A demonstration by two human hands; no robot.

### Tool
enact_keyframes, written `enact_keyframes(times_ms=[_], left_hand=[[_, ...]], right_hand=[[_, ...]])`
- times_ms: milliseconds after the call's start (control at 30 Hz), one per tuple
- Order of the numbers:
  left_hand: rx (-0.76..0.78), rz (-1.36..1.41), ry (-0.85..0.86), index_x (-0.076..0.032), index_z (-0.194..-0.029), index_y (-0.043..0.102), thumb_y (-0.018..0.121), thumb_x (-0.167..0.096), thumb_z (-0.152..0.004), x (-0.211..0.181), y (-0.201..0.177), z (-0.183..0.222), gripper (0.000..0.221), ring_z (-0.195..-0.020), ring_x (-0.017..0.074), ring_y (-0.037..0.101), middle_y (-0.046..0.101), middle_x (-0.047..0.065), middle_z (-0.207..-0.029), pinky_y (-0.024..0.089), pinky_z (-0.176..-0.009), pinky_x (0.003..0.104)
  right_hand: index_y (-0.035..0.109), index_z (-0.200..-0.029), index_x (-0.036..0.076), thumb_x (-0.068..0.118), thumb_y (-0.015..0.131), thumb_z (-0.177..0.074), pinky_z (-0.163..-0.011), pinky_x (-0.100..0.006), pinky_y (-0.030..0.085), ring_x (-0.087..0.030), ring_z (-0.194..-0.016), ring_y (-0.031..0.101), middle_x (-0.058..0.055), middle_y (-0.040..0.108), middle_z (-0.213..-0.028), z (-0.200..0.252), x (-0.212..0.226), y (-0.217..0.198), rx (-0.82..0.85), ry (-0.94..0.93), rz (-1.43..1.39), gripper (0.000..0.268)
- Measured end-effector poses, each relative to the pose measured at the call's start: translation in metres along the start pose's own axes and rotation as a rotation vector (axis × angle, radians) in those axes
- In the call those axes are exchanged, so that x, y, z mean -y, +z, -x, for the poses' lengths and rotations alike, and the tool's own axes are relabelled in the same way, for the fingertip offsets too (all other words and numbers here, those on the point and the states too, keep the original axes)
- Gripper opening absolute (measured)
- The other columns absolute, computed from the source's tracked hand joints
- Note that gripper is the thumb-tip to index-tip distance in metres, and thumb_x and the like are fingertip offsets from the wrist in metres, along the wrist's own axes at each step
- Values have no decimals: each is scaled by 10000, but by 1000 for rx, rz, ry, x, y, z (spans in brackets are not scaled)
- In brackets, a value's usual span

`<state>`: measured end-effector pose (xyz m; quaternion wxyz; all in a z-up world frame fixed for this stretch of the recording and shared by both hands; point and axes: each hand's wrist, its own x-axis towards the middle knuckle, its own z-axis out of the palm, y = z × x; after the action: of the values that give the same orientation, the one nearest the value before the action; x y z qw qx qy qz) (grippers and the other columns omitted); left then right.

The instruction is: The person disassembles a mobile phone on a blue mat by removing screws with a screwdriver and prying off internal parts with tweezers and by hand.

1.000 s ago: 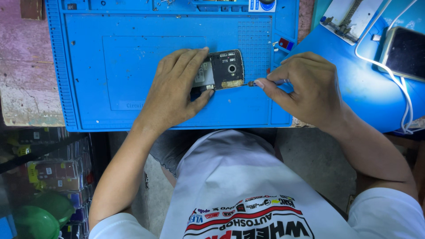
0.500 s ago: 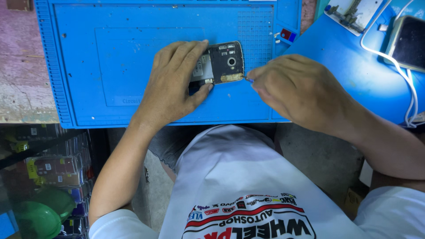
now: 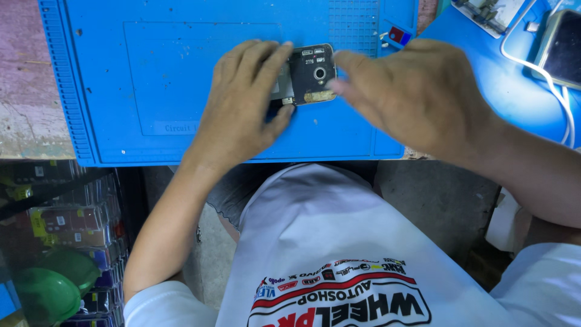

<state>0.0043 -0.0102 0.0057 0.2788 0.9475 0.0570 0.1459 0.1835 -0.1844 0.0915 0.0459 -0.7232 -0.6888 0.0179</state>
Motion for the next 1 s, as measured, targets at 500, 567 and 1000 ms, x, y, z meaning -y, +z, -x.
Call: enact_keyframes(times_ms=[500, 567, 1000], left_hand=[[56, 34, 8, -27, -1454, 535, 837, -182, -818, 2, 2, -7, 721, -1353, 341, 487, 529, 143, -1411, 356, -1165, 489], [64, 33, 4, -30, -1452, 542, 839, -184, -816, 2, 3, -10, 719, -1357, 340, 485, 529, 142, -1416, 348, -1170, 488], [76, 72, -6, -40, -1468, 534, 844, -193, -825, 8, 2, -7, 731, -1368, 339, 473, 531, 130, -1434, 347, -1175, 483]], right_hand=[[678, -1158, 40, 96, 716, -956, -821, -359, 548, -211, -809, 709, -77, 741, -987, 21, -26, 18, -215, -133, -287, 213], [689, -1109, 58, 131, 762, -961, -861, -397, 564, -232, -780, 695, -68, 730, -923, 20, -25, 16, -246, -140, -210, 180], [719, -1093, 38, 182, 810, -934, -831, -403, 555, -227, -762, 676, -61, 699, -791, 8, -18, 3, -203, -219, -144, 233]])
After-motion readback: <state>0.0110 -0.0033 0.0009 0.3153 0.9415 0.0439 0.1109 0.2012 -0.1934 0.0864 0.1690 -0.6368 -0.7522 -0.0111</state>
